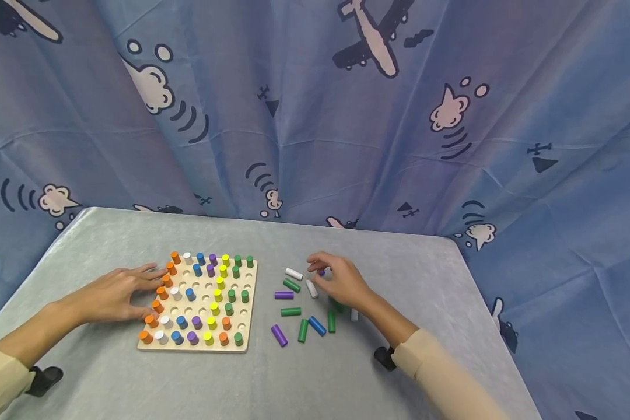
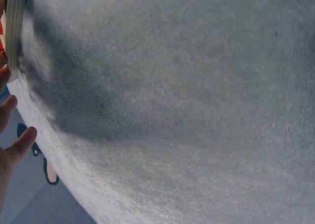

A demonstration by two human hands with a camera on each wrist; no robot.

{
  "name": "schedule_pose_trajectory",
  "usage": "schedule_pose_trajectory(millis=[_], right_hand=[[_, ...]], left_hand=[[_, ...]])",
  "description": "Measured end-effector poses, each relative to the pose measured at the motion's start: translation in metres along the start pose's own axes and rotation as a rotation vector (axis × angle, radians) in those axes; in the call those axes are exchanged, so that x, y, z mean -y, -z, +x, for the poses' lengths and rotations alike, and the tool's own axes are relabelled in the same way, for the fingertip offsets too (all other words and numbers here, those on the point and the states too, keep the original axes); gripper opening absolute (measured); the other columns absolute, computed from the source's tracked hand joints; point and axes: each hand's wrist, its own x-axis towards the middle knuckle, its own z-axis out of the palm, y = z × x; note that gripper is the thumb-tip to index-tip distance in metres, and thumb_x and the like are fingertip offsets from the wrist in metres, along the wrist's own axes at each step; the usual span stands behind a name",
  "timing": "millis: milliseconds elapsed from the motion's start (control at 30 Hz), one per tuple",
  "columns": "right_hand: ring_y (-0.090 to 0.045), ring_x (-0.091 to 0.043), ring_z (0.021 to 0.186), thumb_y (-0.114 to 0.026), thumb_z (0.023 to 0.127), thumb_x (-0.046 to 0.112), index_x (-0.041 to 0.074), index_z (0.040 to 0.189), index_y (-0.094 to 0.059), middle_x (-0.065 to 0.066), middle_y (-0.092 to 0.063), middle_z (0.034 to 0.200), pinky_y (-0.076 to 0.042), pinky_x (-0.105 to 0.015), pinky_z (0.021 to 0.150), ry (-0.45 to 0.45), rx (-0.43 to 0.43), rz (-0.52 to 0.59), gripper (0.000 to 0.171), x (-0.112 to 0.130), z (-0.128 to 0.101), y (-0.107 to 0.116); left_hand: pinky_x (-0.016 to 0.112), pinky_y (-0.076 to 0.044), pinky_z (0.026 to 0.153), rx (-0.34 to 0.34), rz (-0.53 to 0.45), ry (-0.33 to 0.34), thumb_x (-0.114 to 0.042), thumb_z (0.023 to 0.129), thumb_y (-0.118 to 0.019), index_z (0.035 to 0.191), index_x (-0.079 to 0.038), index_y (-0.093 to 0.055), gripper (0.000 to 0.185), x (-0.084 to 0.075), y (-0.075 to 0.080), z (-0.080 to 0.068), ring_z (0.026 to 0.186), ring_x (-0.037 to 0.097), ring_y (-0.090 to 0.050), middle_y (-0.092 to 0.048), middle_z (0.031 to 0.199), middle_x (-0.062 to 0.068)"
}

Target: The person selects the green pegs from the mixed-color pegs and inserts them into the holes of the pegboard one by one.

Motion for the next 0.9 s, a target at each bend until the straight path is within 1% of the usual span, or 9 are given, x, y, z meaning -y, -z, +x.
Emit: schedule_pose_trajectory(millis=[133, 200, 333, 467, 633, 767, 900], right_hand=[[-0.069, -0.027, 0.098, -0.074, 0.087, 0.003, 0.001, 0.121, -0.065, -0.007, -0.075, 0.103, -0.051, -0.056, 0.089, 0.006, -0.002, -0.039, 0.035, -0.013, -0.018, 0.004], [-0.069, -0.028, 0.098, -0.075, 0.086, 0.003, 0.0, 0.121, -0.064, -0.008, -0.075, 0.103, -0.051, -0.056, 0.09, 0.007, 0.008, -0.039, 0.037, -0.02, -0.026, 0.005], [-0.069, -0.029, 0.099, -0.078, 0.083, 0.001, -0.001, 0.12, -0.064, -0.009, -0.075, 0.103, -0.05, -0.056, 0.091, -0.009, 0.032, -0.034, 0.039, -0.03, -0.04, 0.007], [-0.068, -0.027, 0.103, -0.08, 0.081, 0.003, 0.0, 0.12, -0.065, -0.005, -0.075, 0.102, -0.049, -0.055, 0.093, -0.032, 0.023, -0.056, 0.043, -0.037, -0.052, 0.007], [-0.067, -0.025, 0.106, -0.083, 0.079, 0.007, 0.003, 0.121, -0.065, 0.0, -0.075, 0.103, -0.047, -0.053, 0.097, -0.056, 0.012, -0.086, 0.045, -0.045, -0.061, 0.003], [-0.068, -0.022, 0.103, -0.085, 0.077, 0.009, 0.005, 0.12, -0.066, 0.002, -0.075, 0.103, -0.048, -0.052, 0.096, -0.061, 0.012, -0.109, 0.046, -0.051, -0.065, -0.001], [-0.068, -0.021, 0.103, -0.085, 0.077, 0.008, 0.006, 0.119, -0.066, 0.004, -0.074, 0.103, -0.048, -0.052, 0.096, -0.076, 0.006, -0.111, 0.046, -0.053, -0.067, -0.004]], left_hand=[[0.065, -0.042, 0.098, 0.0, -0.002, 0.006, -0.056, 0.082, -0.073, 0.129, -0.001, -0.066, 0.073, -0.001, 0.0, -0.001, 0.133, 0.047, -0.045, -0.055, 0.142, 0.017], [0.065, -0.043, 0.097, 0.0, -0.003, 0.009, -0.056, 0.082, -0.074, 0.129, -0.002, -0.066, 0.072, 0.0, -0.001, -0.001, 0.133, 0.047, -0.045, -0.055, 0.142, 0.017], [0.064, -0.043, 0.097, -0.003, 0.001, 0.0, -0.058, 0.082, -0.073, 0.129, -0.002, -0.066, 0.073, 0.001, -0.001, -0.001, 0.132, 0.048, -0.046, -0.056, 0.142, 0.017], [0.064, -0.043, 0.097, -0.004, 0.005, -0.012, -0.06, 0.082, -0.072, 0.129, -0.002, -0.066, 0.074, 0.002, -0.002, -0.001, 0.132, 0.048, -0.046, -0.056, 0.142, 0.017], [0.064, -0.043, 0.098, 0.004, 0.004, -0.008, -0.061, 0.082, -0.071, 0.129, -0.002, -0.066, 0.075, 0.002, -0.002, 0.0, 0.132, 0.048, -0.046, -0.055, 0.142, 0.017], [0.064, -0.043, 0.098, 0.003, 0.003, -0.005, -0.06, 0.082, -0.072, 0.129, -0.002, -0.066, 0.075, 0.002, -0.002, 0.0, 0.132, 0.047, -0.046, -0.055, 0.142, 0.017], [0.064, -0.043, 0.098, 0.005, 0.005, -0.001, -0.062, 0.082, -0.071, 0.128, -0.002, -0.067, 0.076, 0.002, -0.002, 0.0, 0.132, 0.048, -0.046, -0.055, 0.142, 0.017]])
